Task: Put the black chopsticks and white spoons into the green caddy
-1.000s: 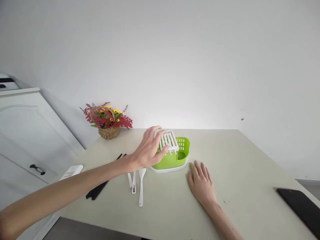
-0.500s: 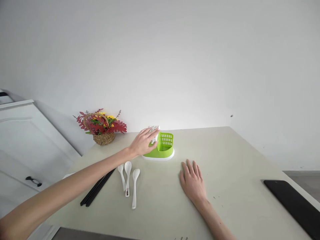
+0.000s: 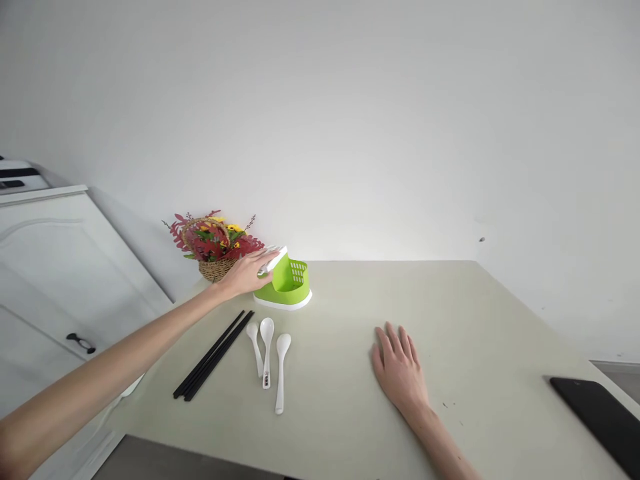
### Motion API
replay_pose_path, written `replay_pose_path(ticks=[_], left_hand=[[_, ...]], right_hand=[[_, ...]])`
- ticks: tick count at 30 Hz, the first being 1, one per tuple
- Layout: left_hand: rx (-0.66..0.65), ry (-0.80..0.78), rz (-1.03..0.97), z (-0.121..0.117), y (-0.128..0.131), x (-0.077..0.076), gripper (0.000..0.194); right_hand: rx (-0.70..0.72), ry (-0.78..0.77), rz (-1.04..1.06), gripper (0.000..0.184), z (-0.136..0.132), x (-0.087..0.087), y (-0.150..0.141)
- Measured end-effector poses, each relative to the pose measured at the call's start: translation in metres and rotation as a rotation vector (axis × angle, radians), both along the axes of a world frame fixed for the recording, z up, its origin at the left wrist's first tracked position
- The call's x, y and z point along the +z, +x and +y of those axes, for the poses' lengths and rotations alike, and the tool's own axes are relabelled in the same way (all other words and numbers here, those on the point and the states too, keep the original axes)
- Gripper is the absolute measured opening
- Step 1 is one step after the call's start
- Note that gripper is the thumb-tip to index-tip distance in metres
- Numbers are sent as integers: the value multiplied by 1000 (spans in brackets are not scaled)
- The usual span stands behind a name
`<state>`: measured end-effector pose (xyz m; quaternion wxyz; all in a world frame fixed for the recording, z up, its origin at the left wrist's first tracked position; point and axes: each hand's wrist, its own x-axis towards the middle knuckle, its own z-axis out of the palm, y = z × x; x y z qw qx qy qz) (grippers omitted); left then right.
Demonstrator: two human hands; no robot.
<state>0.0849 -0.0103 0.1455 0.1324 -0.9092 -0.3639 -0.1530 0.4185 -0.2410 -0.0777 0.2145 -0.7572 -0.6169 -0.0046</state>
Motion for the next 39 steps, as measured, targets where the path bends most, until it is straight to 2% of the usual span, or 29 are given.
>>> replay_pose_path(ticks=[5,7,9,11,13,16,19,22,28,31,39], left_hand=[[-45,16,-42,-5,-2,3,59],[-16,76,-170,-21,4,0,55],[59,135,-395,-45,11,-10,46],[83,110,-505,-77,19,-30,36],[56,19,-453,-110,24,-58,34],[93,-118,-342,-154,27,-107,42],[104,-148,-230,-180,22,-143,56],[132,-146,-165,-190,9,-161,58],[183,-167,-158,-189,-22,-178,63],[185,-190,-165,-188,-34,-180,66],[125,-283,-157,-190,-56,-155,64]], right_hand=[[-11,-53,-4,64,-3,2,0],[-20,-53,8,64,-3,2,-1],[-28,-48,23,64,-4,1,-1],[-34,-43,32,64,-3,0,-2],[-36,-40,26,64,-3,0,-2],[-39,-35,9,64,-3,1,-3],[-51,-21,5,63,-3,1,-3],[-50,-19,15,63,-4,1,-3],[-50,-30,42,63,-5,1,-2],[-44,-23,44,63,-5,2,-2],[-50,-33,60,61,-7,5,-1]])
